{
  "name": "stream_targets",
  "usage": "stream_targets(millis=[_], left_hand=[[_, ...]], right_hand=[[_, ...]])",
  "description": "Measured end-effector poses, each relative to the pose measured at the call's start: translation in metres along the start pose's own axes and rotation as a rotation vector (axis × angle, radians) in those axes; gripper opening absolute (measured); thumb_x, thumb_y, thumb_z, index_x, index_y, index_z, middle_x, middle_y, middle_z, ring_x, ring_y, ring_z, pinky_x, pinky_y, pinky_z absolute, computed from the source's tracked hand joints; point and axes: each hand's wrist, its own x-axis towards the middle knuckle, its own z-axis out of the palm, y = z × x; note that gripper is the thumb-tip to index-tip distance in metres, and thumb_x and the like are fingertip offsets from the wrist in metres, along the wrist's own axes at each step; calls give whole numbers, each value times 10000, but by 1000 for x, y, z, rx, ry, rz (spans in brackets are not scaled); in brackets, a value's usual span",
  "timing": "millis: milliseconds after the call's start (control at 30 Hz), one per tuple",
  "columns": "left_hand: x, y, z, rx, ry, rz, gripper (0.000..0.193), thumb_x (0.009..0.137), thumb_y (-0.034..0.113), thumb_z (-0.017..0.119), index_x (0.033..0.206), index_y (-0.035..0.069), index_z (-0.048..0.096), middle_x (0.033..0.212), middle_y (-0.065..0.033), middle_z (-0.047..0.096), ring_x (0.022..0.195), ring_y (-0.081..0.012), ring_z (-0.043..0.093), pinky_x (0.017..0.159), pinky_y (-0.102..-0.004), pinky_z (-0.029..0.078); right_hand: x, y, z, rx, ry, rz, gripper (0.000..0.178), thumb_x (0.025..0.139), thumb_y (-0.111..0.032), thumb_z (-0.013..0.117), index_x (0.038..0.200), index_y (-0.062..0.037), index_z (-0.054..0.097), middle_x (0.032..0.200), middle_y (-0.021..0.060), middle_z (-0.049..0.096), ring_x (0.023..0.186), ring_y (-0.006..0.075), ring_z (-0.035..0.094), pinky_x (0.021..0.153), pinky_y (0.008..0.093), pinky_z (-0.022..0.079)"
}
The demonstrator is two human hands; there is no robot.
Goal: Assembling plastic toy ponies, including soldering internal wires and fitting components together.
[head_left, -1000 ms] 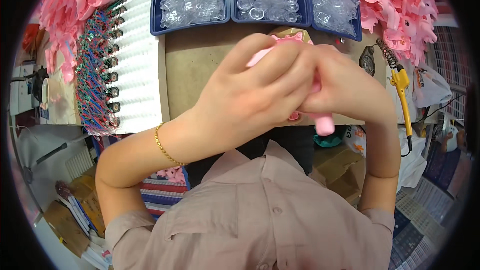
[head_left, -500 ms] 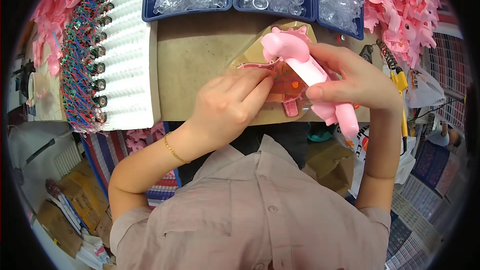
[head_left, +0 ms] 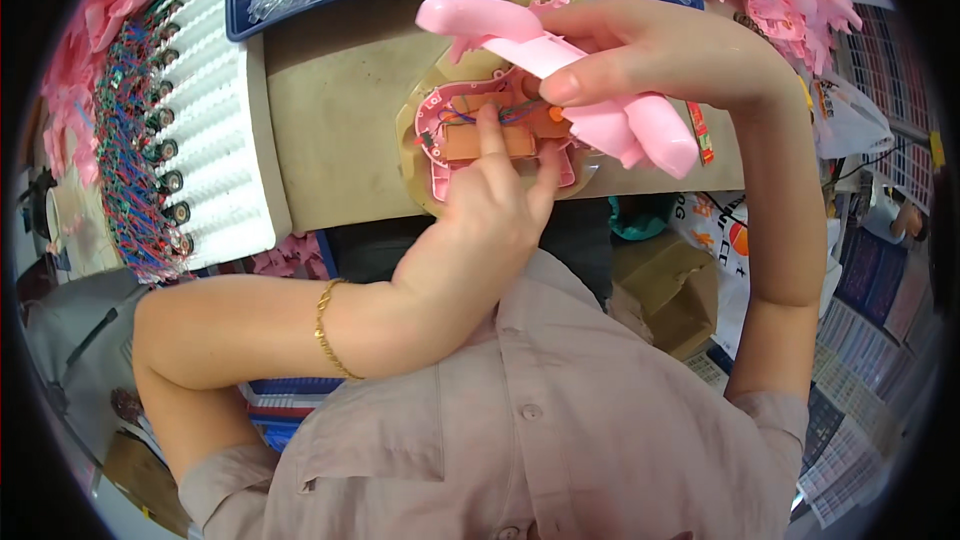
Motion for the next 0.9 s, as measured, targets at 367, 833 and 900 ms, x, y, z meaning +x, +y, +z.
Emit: stream_targets(millis=[367,833,900], left_hand=[[-18,15,11,-54,-65,-182,569,803,130,539,1366,159,461,1251,-227,566,632,-130,506,497,-217,410],[-67,-27,54,-836,384,-538,383,720,79,687,1100,62,641,1000,-51,598,791,-211,591,707,-326,466],[-68,-28,54,-804,357,-534,382,723,77,687,1102,62,640,1002,-51,598,801,-205,589,695,-319,461]], right_hand=[[2,-32,41,-543,299,-73,573,751,-245,712,1244,-14,535,1001,110,628,975,206,601,929,336,441],[15,-9,51,-1013,248,-319,731,555,-140,770,1244,-54,538,1181,128,563,1126,350,495,1002,430,379],[16,-10,54,-1022,248,-305,734,558,-145,770,1247,-56,535,1183,126,562,1125,352,495,1001,432,378]])
